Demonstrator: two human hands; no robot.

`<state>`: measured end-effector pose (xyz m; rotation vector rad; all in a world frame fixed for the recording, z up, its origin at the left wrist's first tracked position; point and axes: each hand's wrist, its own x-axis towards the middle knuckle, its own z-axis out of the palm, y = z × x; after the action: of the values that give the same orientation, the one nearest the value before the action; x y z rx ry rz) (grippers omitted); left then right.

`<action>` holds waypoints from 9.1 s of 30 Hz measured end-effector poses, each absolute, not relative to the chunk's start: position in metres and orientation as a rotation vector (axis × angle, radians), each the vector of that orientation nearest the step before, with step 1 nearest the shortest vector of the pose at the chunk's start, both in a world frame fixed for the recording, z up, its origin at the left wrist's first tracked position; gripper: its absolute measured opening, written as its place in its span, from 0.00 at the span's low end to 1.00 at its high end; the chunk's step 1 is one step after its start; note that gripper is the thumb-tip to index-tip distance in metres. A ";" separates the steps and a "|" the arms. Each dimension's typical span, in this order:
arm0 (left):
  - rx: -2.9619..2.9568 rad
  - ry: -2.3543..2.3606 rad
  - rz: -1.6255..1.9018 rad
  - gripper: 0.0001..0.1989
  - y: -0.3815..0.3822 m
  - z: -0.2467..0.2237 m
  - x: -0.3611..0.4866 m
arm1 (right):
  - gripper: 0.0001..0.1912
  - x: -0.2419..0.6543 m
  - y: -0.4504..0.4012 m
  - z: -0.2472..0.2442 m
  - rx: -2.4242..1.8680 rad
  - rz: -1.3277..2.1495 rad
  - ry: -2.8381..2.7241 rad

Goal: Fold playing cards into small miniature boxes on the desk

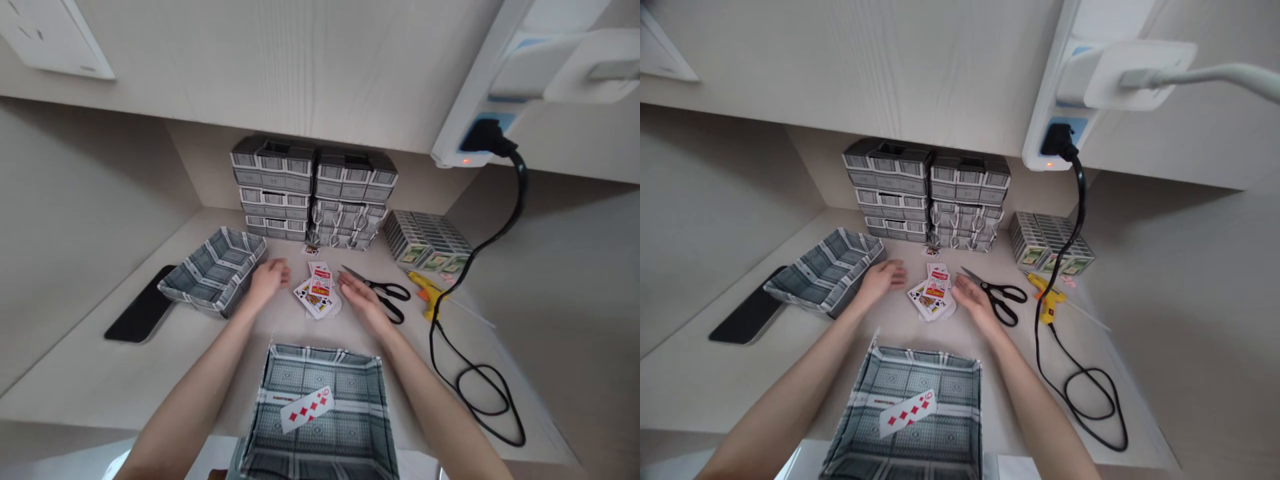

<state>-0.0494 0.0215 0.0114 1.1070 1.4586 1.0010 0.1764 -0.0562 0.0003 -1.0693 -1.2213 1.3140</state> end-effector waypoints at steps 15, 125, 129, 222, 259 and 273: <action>0.900 1.049 0.556 0.24 -0.010 0.050 -0.060 | 0.12 0.205 -0.042 0.030 -0.969 1.943 -0.834; 0.787 0.982 1.229 0.21 0.005 -0.001 -0.021 | 0.23 0.131 -0.026 -0.018 -1.300 0.720 -1.588; 0.722 0.965 1.236 0.18 0.006 0.000 -0.021 | 0.22 0.133 -0.020 -0.018 -1.185 1.023 -1.088; 0.911 0.808 1.187 0.13 0.010 -0.003 -0.029 | 0.17 0.157 -0.003 -0.035 -1.249 0.965 -1.035; 2.501 1.018 0.828 0.19 -0.010 0.001 -0.017 | 0.20 0.153 -0.008 -0.032 -1.171 1.131 -1.025; 2.535 1.141 0.895 0.16 -0.005 -0.005 -0.022 | 0.18 0.160 -0.008 -0.022 -1.240 0.979 -1.028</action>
<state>-0.0225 -0.0049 -0.0048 2.5348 1.1414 0.8946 0.1601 -0.0081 -0.0216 -1.2405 -1.0278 0.9791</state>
